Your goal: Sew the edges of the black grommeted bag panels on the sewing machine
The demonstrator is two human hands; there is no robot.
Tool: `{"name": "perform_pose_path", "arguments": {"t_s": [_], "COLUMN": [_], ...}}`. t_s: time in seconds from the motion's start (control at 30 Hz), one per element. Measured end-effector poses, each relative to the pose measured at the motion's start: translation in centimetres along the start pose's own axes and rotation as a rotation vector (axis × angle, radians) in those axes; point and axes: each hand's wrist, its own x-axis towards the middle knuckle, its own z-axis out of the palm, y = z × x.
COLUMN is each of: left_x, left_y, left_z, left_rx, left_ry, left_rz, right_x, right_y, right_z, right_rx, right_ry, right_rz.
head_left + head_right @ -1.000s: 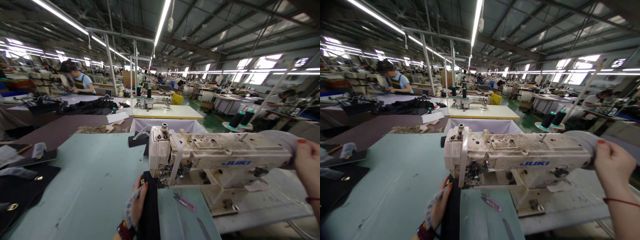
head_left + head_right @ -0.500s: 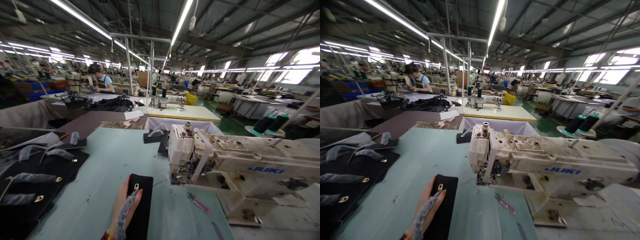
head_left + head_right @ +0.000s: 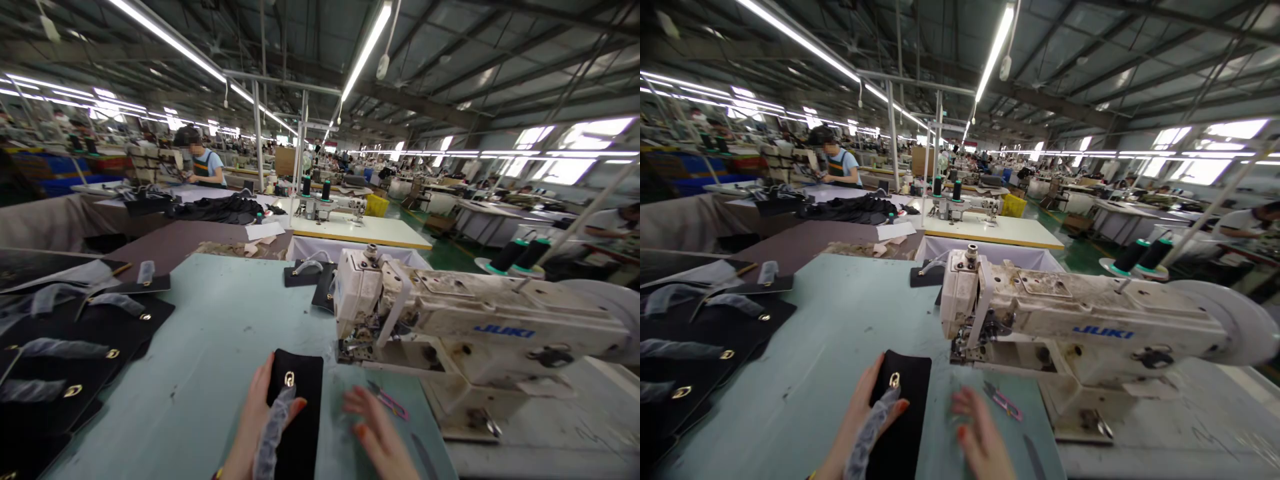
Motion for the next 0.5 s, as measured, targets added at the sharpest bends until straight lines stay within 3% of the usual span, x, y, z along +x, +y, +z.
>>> {"name": "perform_pose_path", "arguments": {"t_s": [0.1, 0.2, 0.33, 0.43, 0.5], "left_x": [-0.5, -1.2, -2.7, -3.7, -3.9], "left_y": [1.4, 2.3, 1.9, 0.9, 0.2], "left_z": [-0.6, -2.8, -5.0, -4.6, -3.9], "left_rx": [-0.169, -0.468, -0.738, -0.814, -0.876], "left_ry": [-0.086, -0.199, -0.347, -0.388, -0.354], "left_rz": [-0.054, -0.211, -0.451, -0.53, -0.55], "right_x": [-1.6, -2.0, -1.4, -0.9, -0.6], "right_y": [4.0, 4.8, 3.4, 3.4, 3.9], "right_z": [7.0, 10.3, 9.6, 8.8, 8.6], "right_rx": [0.293, 0.505, 0.619, 0.641, 0.642], "right_ry": [-0.102, -0.097, -0.131, -0.083, -0.105], "right_rz": [0.19, 0.3, 0.409, 0.449, 0.45]}}
